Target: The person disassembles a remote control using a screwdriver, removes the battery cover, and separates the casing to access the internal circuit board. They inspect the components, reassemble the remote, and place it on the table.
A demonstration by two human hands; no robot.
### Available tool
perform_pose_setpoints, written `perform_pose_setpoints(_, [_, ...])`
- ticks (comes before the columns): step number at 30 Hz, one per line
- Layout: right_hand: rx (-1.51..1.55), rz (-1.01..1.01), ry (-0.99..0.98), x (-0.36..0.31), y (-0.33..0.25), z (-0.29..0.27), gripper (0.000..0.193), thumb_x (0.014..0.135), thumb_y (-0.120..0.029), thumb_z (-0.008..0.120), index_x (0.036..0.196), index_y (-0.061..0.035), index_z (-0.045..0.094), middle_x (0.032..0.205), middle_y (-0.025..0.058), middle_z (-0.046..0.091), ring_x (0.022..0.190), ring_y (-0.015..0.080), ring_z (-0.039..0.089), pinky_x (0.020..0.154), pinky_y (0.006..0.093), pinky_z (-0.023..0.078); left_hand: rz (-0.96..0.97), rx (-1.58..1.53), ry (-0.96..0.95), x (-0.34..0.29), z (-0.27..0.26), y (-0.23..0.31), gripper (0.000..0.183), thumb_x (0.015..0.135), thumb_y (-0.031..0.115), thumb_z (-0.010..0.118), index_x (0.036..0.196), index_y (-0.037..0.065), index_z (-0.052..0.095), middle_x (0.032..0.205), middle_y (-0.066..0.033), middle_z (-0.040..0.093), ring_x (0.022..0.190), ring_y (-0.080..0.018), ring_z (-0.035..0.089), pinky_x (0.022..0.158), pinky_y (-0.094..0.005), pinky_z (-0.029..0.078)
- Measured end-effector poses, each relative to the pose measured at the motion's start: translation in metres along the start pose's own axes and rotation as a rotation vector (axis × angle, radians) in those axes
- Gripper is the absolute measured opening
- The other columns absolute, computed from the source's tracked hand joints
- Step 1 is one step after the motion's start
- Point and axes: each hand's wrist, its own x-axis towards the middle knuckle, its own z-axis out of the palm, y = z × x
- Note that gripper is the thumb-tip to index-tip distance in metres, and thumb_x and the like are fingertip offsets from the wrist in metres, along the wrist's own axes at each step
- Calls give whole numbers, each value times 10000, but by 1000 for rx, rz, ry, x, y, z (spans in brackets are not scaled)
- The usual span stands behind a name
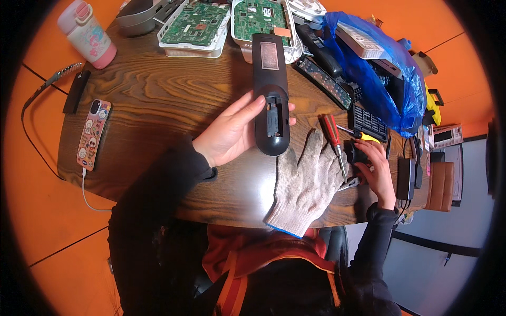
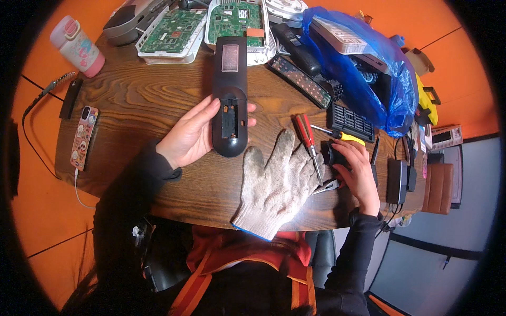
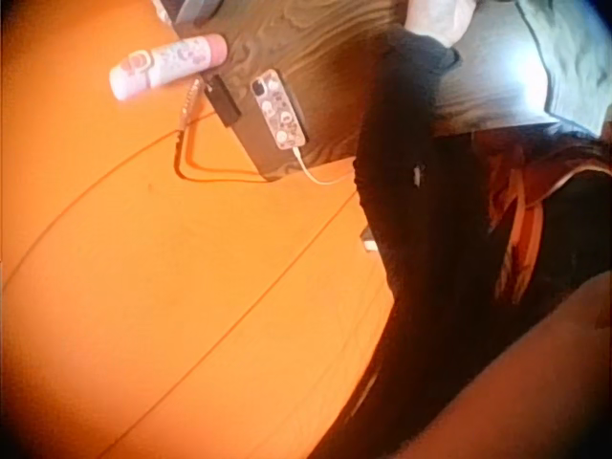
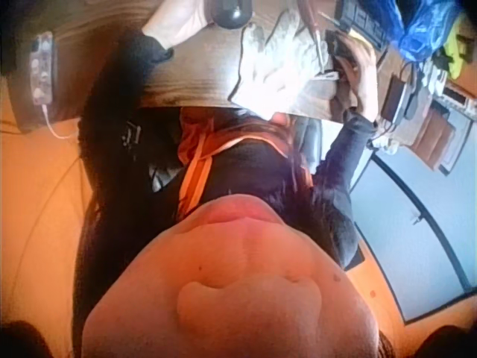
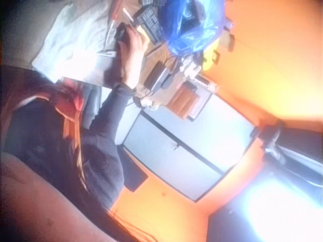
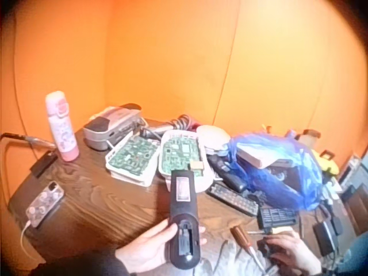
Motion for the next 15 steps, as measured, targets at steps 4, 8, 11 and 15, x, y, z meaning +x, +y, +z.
perform_pose_setpoints(4, [171, -1, 185, -4, 4, 1, 454, 715, 43, 644, 1152, -20, 539, 1184, 110, 557, 1131, 262, 484, 975, 355, 362, 2, 25, 21, -1, 1, 0, 372, 976, 228, 358, 1318, 89, 314, 1279, -126, 462, 1144, -244, 504, 883, -398, 483])
perform_pose_setpoints(8, [654, 137, 499, 7, -23, -3, 457, 783, 77, 576, 1223, 50, 456, 1212, 150, 528, 1168, 214, 483, 992, 324, 369, 69, 114, 30, 0, 1, -2, 418, 975, 210, 336, 1361, 83, 242, 1371, -141, 358, 1202, -278, 449, 920, -447, 465])
perform_pose_setpoints(11, [629, 51, 546, 30, -65, 1, 425, 748, 53, 641, 1156, 38, 526, 1179, 142, 560, 1084, 221, 549, 938, 321, 420, 98, 169, 39, 0, 0, -4, 444, 967, 181, 365, 1381, 108, 223, 1395, -111, 328, 1215, -257, 436, 929, -443, 456])
perform_pose_setpoints(15, [239, -199, 467, 69, -116, 20, 385, 683, -33, 729, 1049, -29, 610, 1112, 149, 587, 992, 282, 588, 837, 338, 472, 118, 146, 59, 0, 0, -6, 508, 948, 126, 413, 1404, 133, 188, 1400, -96, 324, 1226, -248, 423, 937, -450, 446])
